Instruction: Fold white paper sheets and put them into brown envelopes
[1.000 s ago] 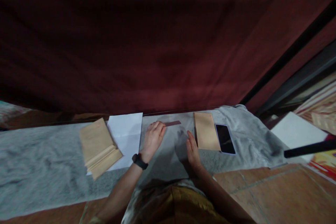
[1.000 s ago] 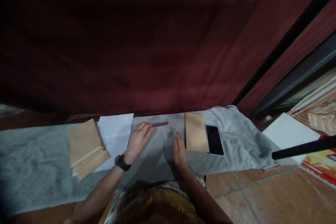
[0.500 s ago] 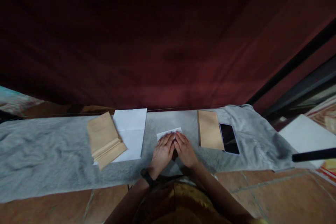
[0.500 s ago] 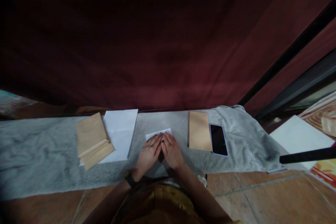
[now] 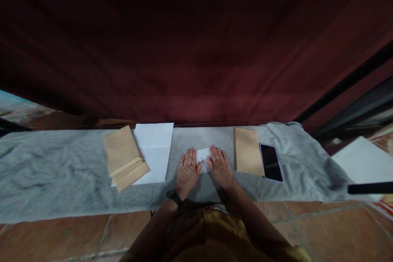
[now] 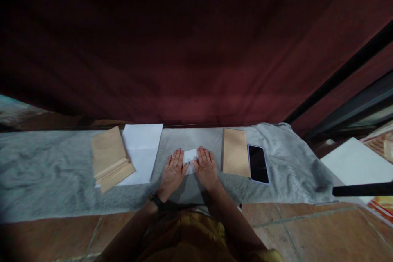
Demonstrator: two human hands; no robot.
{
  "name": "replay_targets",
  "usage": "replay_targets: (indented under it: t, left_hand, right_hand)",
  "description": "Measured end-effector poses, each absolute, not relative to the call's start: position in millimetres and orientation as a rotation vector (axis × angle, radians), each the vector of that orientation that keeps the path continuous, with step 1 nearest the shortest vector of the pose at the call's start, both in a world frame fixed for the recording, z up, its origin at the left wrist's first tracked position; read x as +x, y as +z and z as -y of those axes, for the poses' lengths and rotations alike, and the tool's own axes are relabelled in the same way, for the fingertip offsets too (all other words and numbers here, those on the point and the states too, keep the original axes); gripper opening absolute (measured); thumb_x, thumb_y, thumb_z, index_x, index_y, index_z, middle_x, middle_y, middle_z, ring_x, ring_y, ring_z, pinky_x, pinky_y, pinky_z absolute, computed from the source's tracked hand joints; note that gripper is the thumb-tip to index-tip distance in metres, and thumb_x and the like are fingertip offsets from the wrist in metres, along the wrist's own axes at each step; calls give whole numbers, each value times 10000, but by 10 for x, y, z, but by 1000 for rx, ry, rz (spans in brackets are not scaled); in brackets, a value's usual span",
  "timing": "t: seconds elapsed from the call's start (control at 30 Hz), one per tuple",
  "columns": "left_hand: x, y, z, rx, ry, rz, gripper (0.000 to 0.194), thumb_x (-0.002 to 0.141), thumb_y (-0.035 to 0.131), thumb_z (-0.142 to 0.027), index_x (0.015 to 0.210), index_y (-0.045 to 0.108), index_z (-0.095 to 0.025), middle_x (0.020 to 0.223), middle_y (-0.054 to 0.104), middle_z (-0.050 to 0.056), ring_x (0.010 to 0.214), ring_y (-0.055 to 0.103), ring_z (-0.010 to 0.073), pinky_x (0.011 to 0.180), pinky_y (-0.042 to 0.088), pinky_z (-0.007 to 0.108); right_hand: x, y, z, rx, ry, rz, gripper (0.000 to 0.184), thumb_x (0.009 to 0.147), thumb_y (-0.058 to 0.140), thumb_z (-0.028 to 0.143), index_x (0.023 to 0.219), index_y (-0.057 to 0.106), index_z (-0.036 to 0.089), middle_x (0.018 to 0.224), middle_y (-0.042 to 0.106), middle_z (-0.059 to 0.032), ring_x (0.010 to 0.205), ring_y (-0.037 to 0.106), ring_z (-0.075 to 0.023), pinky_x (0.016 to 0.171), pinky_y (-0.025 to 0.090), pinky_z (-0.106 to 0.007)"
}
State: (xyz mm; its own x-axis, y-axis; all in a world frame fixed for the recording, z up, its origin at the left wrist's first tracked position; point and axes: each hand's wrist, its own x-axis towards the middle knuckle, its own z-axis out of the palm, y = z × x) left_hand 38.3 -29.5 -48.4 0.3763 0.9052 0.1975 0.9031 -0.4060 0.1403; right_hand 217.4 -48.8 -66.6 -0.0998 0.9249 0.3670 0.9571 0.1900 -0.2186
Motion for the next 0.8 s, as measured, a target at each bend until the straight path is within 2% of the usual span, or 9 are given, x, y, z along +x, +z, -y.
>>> replay_targets:
  t: [0.17,0.5,0.67,0.8]
  left_hand:
    - [239,-499,306,2532,417,-1830,624,1054,339,-450,1556,395,-84,1607,411,194,1529,333,298,1239,315,507]
    - [233,-424,379,2436,473,-1992,611,1054,317,-355,1560,352,-15,1610,376,241,1531,317,339,1253,261,556]
    - [493,-427,433,2605,442,-1668,580,1027,318,-233,1589,328,-92,1643,363,153,1554,275,264,1263,285,489]
    - [564,-509,478,2632,354,-1605,583,1002,337,-189,1570,354,-57,1640,367,160,1546,296,251,1263,291,463]
  right_hand:
    - [2262,-652,497,-1809,-128,2030,537,1087,365,343,1562,394,94,1584,461,-167,1457,420,-302,1195,318,-516]
    - [2248,-617,540,-1803,-116,1985,562,1087,336,341,1575,356,62,1573,460,-209,1463,422,-312,1190,328,-529]
    - [2097,-625,664,-1664,-16,2124,523,1082,325,271,1576,371,107,1595,451,-150,1496,390,-241,1221,317,-482]
    - [2083,-669,727,-1648,-45,2175,511,1087,361,322,1552,415,118,1586,468,-135,1491,397,-226,1233,298,-458]
